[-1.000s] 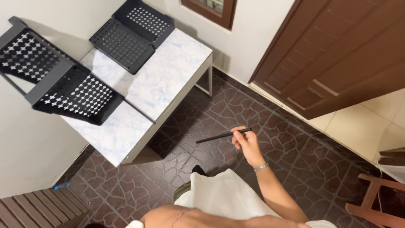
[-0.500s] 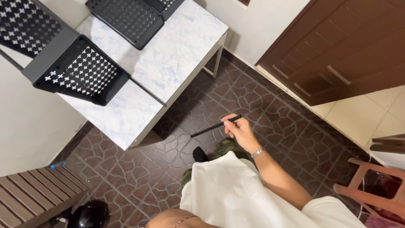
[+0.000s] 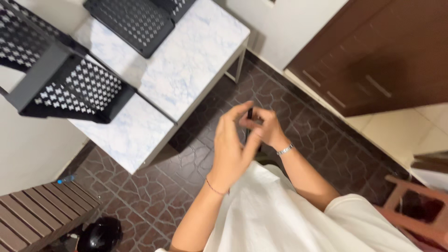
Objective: The person assembles a black plastic shelving unit by inserting metal rods into the side panels and attaching the base. The person repeatedly picks up rods, aligns them with the slots, and secures the base to complete the structure.
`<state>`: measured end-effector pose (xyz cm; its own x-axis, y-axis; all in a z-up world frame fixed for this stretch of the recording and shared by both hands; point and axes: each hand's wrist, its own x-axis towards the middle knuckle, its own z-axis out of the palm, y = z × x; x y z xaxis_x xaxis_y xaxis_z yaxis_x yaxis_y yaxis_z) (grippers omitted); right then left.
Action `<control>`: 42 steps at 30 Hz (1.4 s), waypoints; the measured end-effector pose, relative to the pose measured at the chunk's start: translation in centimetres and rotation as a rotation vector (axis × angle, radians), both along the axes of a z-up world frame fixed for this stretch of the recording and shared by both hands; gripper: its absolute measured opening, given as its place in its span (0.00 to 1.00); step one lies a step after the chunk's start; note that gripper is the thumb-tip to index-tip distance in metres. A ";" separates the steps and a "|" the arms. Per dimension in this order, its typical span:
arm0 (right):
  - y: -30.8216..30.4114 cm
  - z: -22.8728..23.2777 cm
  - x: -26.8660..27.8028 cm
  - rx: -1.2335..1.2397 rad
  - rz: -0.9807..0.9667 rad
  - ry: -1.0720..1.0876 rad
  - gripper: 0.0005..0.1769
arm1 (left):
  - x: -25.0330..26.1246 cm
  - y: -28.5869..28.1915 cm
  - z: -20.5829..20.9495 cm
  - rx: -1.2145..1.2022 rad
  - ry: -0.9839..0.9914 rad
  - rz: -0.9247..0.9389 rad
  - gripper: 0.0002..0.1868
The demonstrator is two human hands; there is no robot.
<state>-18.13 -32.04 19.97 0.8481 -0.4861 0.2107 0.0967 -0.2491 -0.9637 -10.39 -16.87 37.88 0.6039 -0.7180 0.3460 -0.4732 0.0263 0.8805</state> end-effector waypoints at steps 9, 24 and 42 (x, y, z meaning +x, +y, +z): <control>-9.9 3.9 2.1 -0.281 0.191 0.155 0.15 | 5.7 -7.7 -9.6 0.132 0.172 0.200 0.09; -26.6 -2.7 2.2 0.827 0.051 -0.061 0.10 | 8.2 -11.6 -16.2 0.135 0.828 0.363 0.15; -25.4 -4.2 23.1 0.362 -0.068 0.367 0.16 | 31.6 -10.3 -36.5 0.449 0.038 1.324 0.24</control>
